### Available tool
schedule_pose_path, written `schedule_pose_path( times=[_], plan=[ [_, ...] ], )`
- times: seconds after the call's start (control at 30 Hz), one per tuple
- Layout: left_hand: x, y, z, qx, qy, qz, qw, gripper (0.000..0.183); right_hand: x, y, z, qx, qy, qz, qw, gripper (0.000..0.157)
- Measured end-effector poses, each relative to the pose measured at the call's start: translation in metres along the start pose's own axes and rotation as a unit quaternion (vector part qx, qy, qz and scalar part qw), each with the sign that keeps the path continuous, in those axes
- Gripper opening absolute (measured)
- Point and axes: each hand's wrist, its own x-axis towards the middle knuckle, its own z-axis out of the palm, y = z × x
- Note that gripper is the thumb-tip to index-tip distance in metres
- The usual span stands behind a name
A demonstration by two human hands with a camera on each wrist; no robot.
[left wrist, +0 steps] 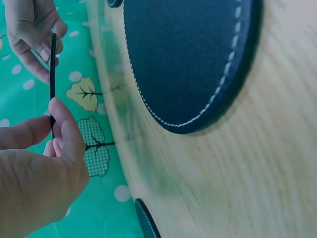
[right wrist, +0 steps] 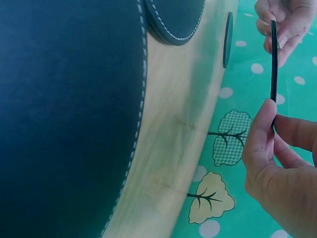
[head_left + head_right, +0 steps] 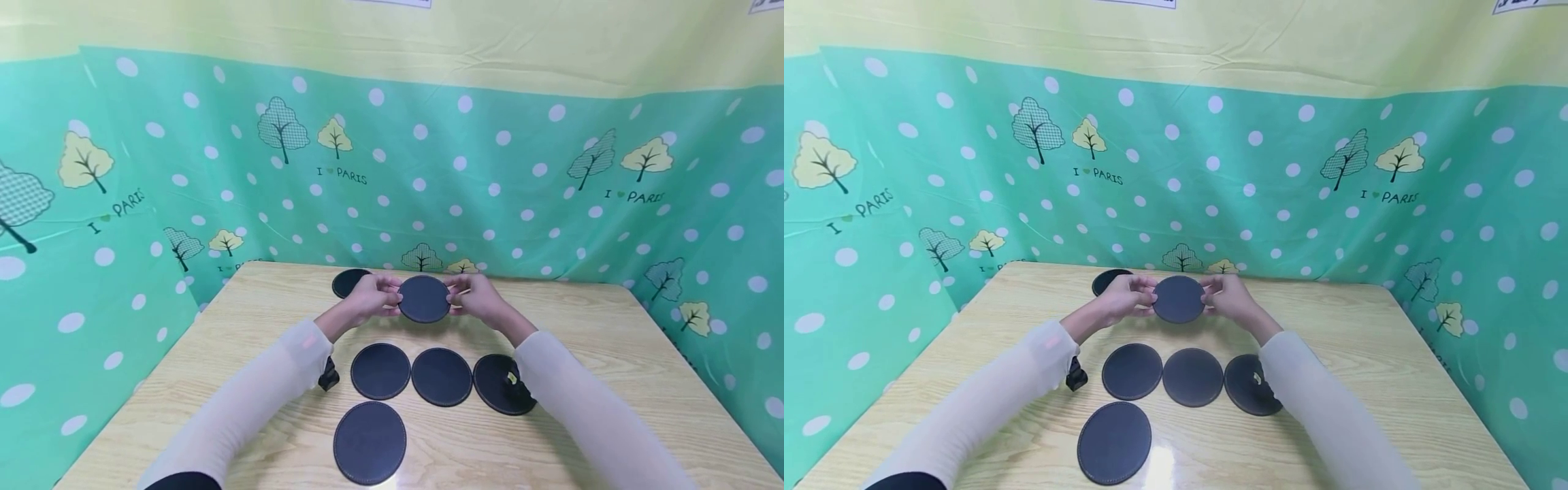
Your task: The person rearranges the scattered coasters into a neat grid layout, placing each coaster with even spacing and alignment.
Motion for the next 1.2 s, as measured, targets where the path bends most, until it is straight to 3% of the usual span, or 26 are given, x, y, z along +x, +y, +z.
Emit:
schedule_pose_path(
  times=[0.73,1.2],
  plan=[
    [-0.033,-0.009,0.002,-0.014,-0.013,0.020,0.9996,0.039,-0.032,-0.007,0.009,-0.014,0.001,-0.032,0.999,0.038],
    [-0.062,-0.018,0.006,-0.016,-0.037,0.005,0.9992,0.039,-0.061,-0.002,0.016,-0.003,-0.029,-0.014,0.999,0.042]
  ],
)
